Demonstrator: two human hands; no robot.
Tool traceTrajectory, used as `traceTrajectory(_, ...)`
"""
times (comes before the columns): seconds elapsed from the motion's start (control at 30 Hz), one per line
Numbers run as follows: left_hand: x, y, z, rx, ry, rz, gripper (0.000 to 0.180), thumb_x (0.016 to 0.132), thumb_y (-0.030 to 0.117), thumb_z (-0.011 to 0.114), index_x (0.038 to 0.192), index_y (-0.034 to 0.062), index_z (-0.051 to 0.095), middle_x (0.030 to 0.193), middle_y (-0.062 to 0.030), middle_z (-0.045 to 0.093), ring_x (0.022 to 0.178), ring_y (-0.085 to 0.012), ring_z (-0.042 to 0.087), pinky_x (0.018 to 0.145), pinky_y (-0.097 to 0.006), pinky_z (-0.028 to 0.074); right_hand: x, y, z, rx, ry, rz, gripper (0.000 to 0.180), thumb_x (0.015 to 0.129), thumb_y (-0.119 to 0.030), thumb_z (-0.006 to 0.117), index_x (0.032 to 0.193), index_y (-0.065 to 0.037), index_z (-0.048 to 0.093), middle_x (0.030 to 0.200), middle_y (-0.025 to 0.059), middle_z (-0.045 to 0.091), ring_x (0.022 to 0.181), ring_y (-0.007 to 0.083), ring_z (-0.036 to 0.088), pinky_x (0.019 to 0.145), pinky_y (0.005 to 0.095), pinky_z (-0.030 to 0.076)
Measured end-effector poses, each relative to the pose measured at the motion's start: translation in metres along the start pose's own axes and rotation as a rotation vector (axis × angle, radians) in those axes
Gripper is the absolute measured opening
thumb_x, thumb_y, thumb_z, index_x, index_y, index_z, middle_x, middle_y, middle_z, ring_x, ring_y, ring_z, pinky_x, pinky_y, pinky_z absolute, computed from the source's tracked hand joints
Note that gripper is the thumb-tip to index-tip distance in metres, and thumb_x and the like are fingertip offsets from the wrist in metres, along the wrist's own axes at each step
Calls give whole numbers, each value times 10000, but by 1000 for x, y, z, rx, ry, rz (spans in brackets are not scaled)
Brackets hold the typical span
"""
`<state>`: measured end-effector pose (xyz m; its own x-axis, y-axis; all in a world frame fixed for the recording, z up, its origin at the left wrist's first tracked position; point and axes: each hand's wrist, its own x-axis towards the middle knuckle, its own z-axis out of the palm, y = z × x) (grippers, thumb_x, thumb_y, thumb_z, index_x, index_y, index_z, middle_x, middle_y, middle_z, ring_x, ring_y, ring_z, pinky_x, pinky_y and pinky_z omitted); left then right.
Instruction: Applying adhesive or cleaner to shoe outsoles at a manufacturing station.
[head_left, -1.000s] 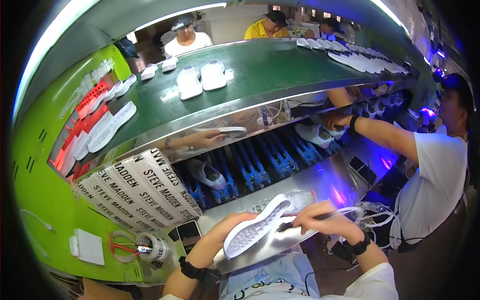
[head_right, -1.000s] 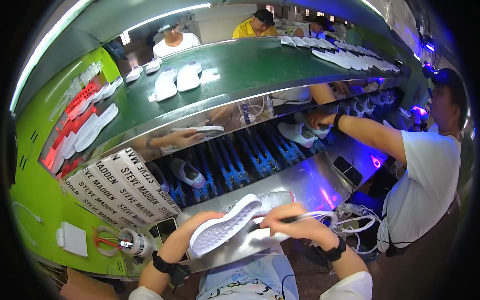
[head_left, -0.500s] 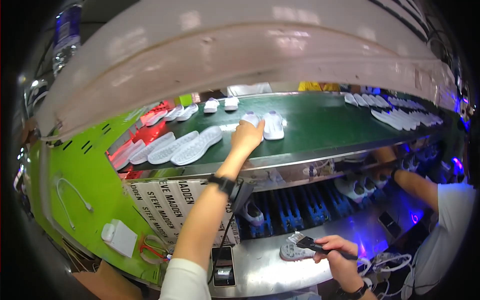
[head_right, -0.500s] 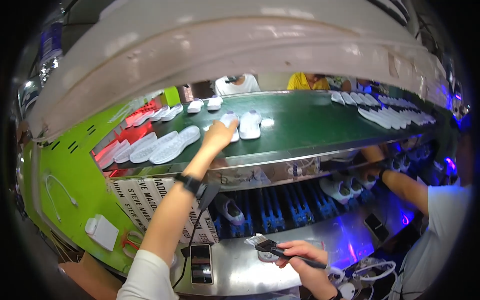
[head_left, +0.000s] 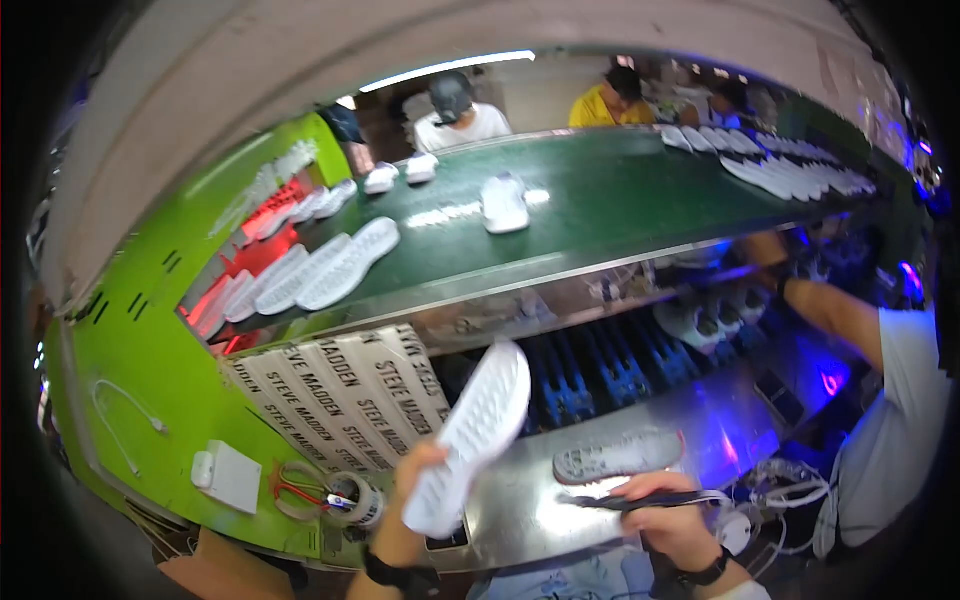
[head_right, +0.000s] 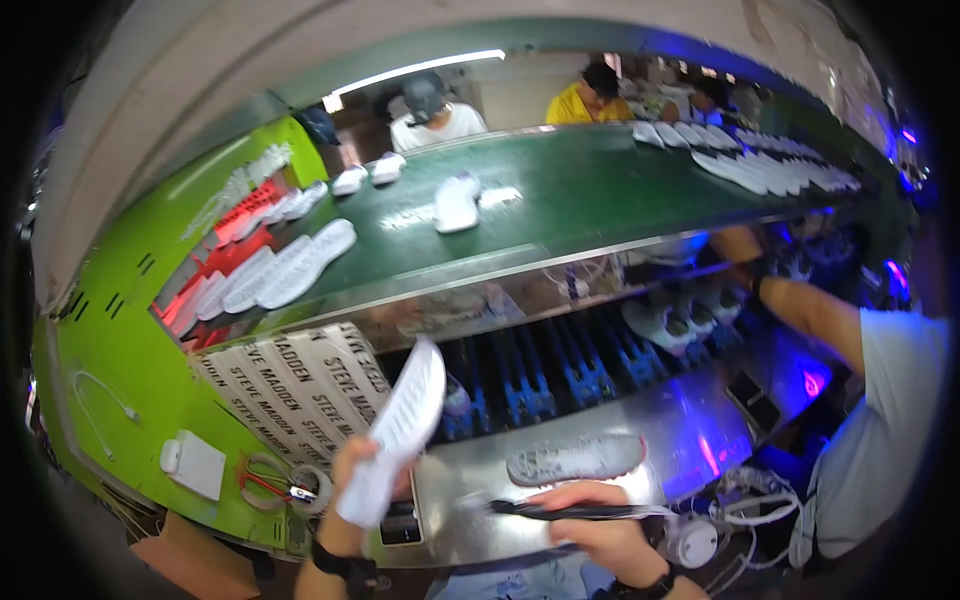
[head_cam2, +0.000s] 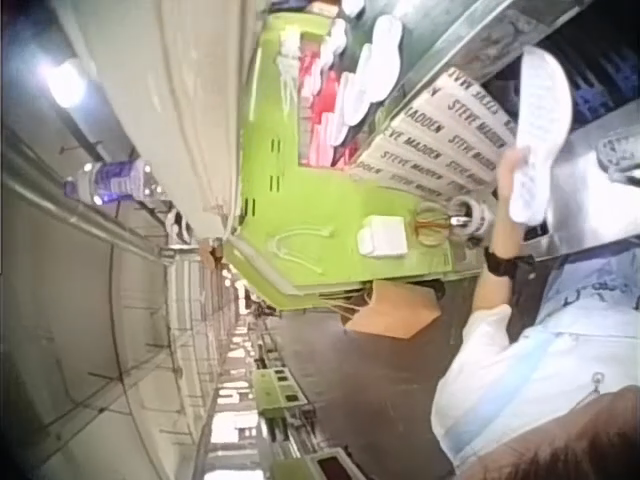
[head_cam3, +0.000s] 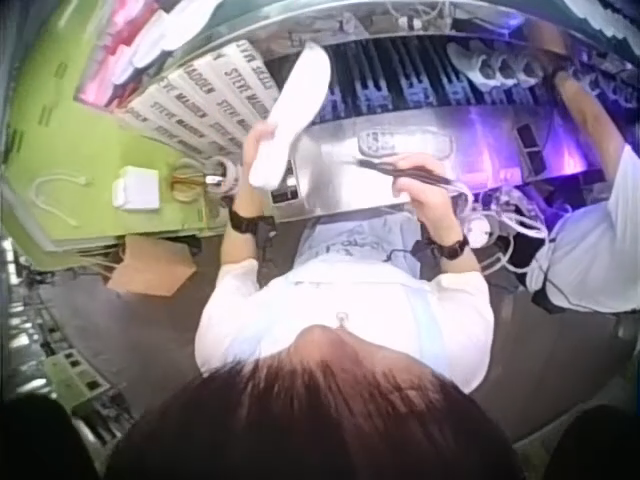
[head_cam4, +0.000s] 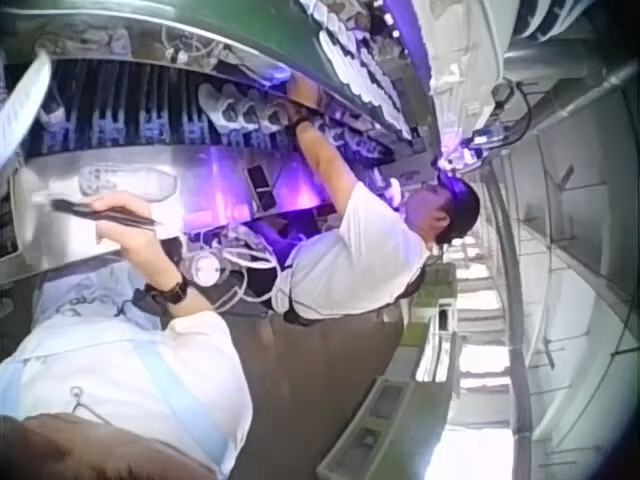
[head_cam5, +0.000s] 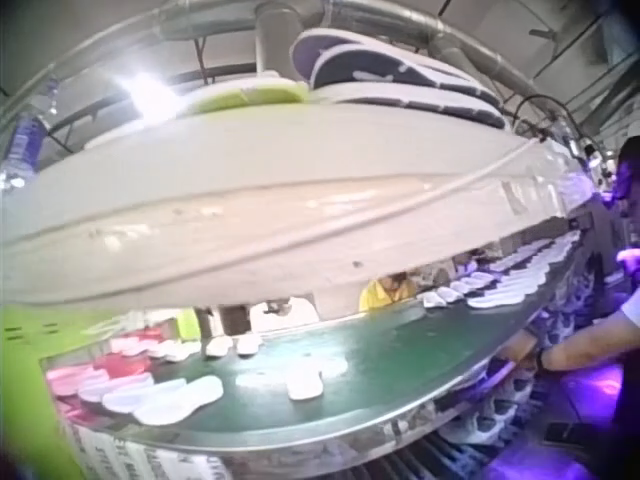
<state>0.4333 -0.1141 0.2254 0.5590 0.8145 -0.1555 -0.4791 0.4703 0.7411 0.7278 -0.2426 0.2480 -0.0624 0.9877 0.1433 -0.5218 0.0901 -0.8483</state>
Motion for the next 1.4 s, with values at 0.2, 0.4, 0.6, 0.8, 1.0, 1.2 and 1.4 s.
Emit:
traceTrajectory(0.2,-2,-154,-8,-596,-21,-193,548,913,440,350,1273,38,444,1126,-192,576,988,-347,581,838,-543,469,22,64,7,-642,105,-176,226,818,-44,618,1039,3,619,1009,103,642,901,174,615,806,281,479)
traceTrajectory(0.4,11,-168,-3,-568,133,-84,503,923,390,372,1266,27,440,1136,-168,568,1005,-325,571,845,-455,486,2,69,2,-390,5,207,239,821,-69,626,1050,-1,614,1002,77,643,914,104,582,840,269,466)
traceTrajectory(0.6,34,-140,5,-611,-157,-37,551,922,434,348,1256,5,437,1086,-190,580,947,-323,588,782,-421,511,18,59,-7,-566,-298,-4,258,815,-59,593,1069,-36,633,1008,87,658,898,145,621,812,266,475)
traceTrajectory(0.8,62,-107,22,-49,-2,-402,424,945,263,431,1206,-66,491,1094,-184,606,932,-229,633,799,-335,530,29,28,-12,-630,-495,210,224,736,-58,612,946,-49,693,923,97,683,851,172,645,786,274,490)
traceTrajectory(1.0,80,-97,29,234,-305,-878,340,903,179,558,1143,-63,561,1008,-115,645,838,-151,646,712,-245,537,31,13,-21,-911,-669,-85,221,724,-101,646,939,-87,695,937,92,646,889,272,606,777,332,473)
traceTrajectory(1.2,64,-102,32,-90,-218,-713,504,913,355,445,1286,17,424,1239,-149,501,1041,-268,528,901,-366,418,23,-21,-40,-553,-288,249,239,705,-54,695,944,-69,702,1022,96,632,962,178,595,870,290,449)
traceTrajectory(1.4,38,-163,41,-535,-120,-66,589,908,415,310,1377,60,320,1337,-183,423,1191,-366,444,1004,-483,363,26,17,-7,-512,113,197,231,735,-65,683,966,-62,691,872,57,676,842,105,608,788,283,475)
